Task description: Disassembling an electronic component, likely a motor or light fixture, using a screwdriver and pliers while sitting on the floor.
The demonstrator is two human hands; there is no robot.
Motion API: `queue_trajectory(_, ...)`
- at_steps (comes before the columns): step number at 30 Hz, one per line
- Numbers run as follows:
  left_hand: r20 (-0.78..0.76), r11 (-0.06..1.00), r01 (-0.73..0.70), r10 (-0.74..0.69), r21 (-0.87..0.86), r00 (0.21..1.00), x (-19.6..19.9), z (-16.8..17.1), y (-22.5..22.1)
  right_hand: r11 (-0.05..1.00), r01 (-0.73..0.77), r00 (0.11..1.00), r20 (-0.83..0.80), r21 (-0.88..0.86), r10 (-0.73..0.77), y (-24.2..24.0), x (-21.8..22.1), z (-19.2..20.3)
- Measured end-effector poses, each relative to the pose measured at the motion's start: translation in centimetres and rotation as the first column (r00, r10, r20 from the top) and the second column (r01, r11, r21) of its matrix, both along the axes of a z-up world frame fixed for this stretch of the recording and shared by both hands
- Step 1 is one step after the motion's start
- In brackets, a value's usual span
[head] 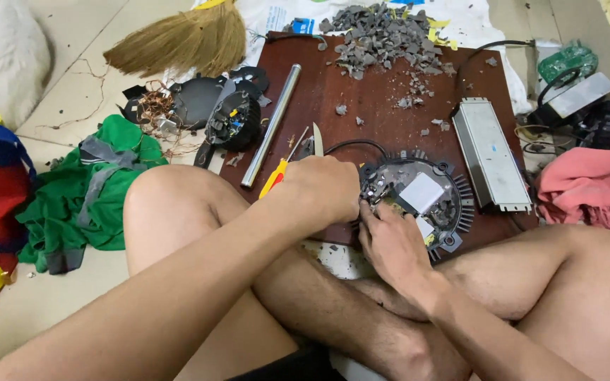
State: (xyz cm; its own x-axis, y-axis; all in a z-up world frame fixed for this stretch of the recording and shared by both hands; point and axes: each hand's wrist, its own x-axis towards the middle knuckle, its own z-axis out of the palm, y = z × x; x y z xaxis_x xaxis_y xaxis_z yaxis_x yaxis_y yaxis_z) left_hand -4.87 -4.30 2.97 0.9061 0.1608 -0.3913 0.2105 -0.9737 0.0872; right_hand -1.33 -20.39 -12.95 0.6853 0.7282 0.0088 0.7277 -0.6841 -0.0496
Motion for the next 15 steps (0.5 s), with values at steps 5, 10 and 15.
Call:
queue_trajectory(5, -0.048, 0.996, -0.089, 0.089, 0.013, 0.995, 0.3, -1.5, -0.1, 1.000, 0.015, 0.997, -0.070, -0.007, -0.015, -0.1, -0.2, 0.5)
queue_trajectory(10, 0.057, 1.000, 0.017, -0.018, 0.012, 0.998, -0.5, -1.8, -0.4, 0.998, 0.038, 0.988, -0.153, 0.043, -0.031, -0.6, -1.0, 2.4)
queue_trajectory(15, 0.259, 0.961, 0.199, -0.245, 0.191, 0.934, -0.2, -2.2, -1.4, 0.917, -0.012, 0.948, 0.298, 0.398, -0.117, -3.0, 2.4, 0.3)
